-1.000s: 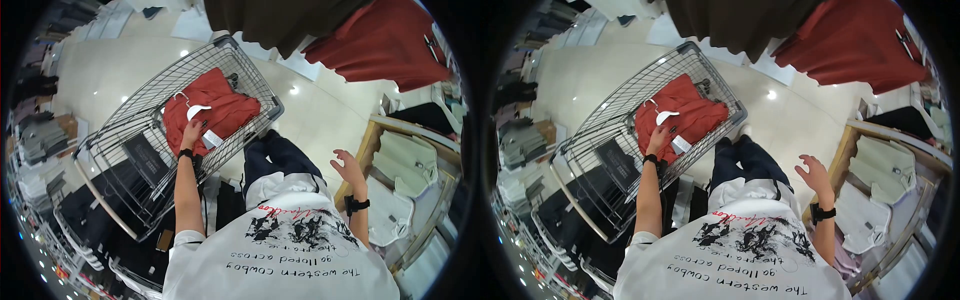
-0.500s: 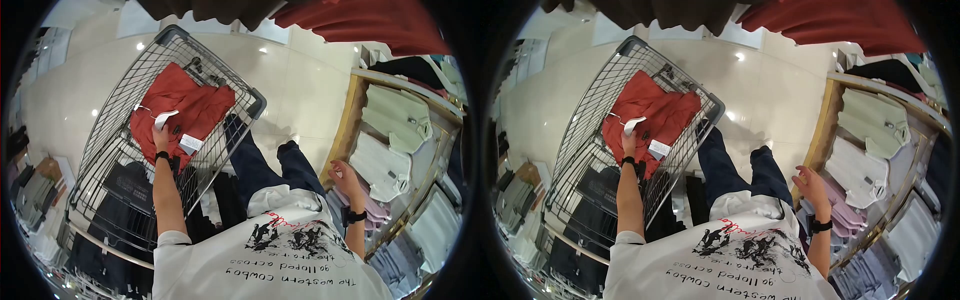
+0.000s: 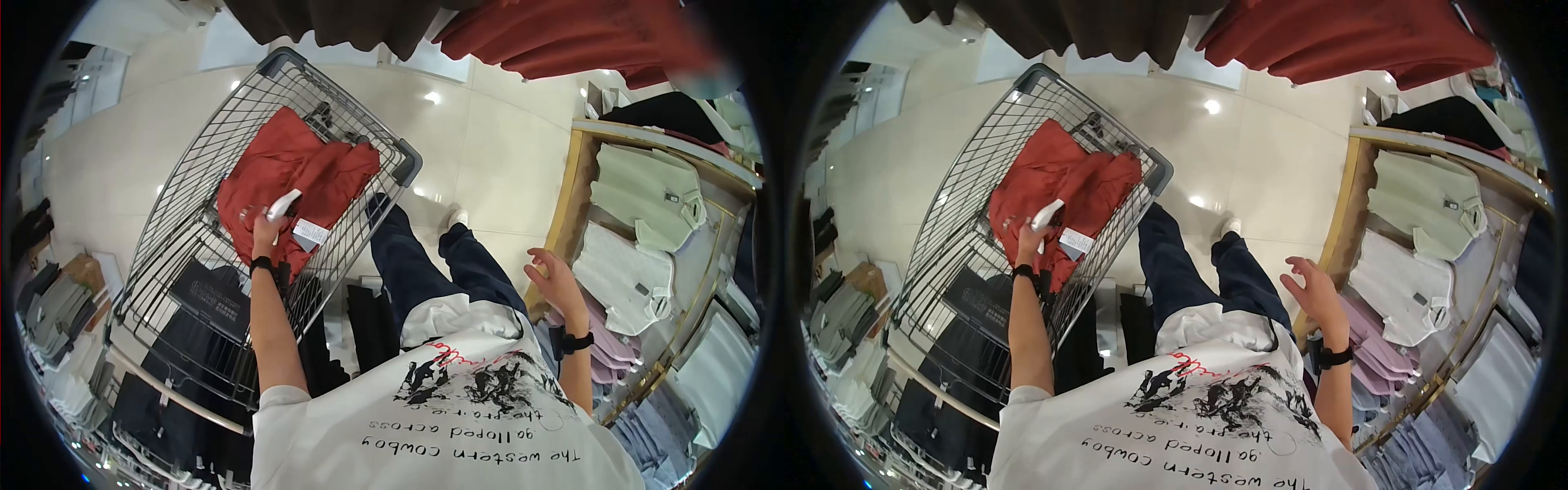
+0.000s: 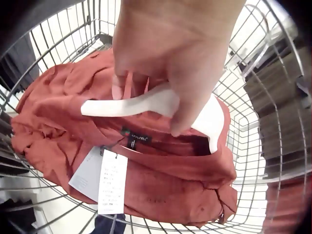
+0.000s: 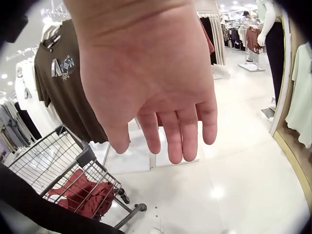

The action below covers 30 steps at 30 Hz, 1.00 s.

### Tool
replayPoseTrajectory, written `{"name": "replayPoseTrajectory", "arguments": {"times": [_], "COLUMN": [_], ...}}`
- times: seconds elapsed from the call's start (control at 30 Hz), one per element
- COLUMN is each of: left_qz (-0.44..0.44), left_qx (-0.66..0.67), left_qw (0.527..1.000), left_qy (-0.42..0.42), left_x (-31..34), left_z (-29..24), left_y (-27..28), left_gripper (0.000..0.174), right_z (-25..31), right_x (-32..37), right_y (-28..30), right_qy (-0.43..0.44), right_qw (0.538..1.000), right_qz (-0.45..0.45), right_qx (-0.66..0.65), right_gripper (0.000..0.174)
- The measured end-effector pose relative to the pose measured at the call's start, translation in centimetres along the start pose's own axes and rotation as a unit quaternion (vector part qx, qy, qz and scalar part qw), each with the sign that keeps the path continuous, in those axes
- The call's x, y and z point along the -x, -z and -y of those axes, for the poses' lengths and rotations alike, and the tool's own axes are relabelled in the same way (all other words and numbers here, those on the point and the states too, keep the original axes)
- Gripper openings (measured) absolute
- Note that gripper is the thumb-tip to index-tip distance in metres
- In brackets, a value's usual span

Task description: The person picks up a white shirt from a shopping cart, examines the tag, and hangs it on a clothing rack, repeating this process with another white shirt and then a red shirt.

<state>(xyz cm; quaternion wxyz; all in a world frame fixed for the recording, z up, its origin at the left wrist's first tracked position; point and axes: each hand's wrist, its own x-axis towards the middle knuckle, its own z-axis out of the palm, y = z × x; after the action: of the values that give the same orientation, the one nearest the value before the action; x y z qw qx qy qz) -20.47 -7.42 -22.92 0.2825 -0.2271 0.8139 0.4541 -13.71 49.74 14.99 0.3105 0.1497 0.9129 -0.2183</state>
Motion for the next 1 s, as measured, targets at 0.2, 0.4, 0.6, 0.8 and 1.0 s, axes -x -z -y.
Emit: {"name": "replayPoseTrajectory", "arguments": {"times": [0.2,0.4,0.6,0.8,1.0], "left_qz": [-0.109,-0.253,-0.393,-0.496,-0.485], "left_qx": [-0.056,-0.035,-0.115,-0.275,-0.004], "left_qw": [0.980,0.949,0.827,0.624,0.537], "left_qy": [-0.156,-0.185,-0.385,-0.537,-0.691], "left_x": [6.3,22.4,36.8,48.2,50.5], "left_z": [-4.1,-21.8,-31.9,-38.1,-42.5], "left_y": [1.0,3.4,-0.8,-6.1,-11.0], "left_gripper": [0.040,0.035,0.022,0.020,0.030], "right_z": [-2.4,-2.4,-3.0,-5.6,-9.3], "right_x": [-0.5,-1.0,1.8,7.1,12.7], "right_y": [0.3,1.1,3.0,7.2,11.6], "right_qy": [0.114,0.254,0.387,0.460,0.484], "right_qw": [0.993,0.962,0.907,0.815,0.705], "right_qz": [-0.024,-0.094,-0.156,-0.318,-0.487], "right_qx": [0.012,-0.013,-0.057,-0.153,-0.178], "right_gripper": [0.032,0.030,0.047,0.062,0.065]}}
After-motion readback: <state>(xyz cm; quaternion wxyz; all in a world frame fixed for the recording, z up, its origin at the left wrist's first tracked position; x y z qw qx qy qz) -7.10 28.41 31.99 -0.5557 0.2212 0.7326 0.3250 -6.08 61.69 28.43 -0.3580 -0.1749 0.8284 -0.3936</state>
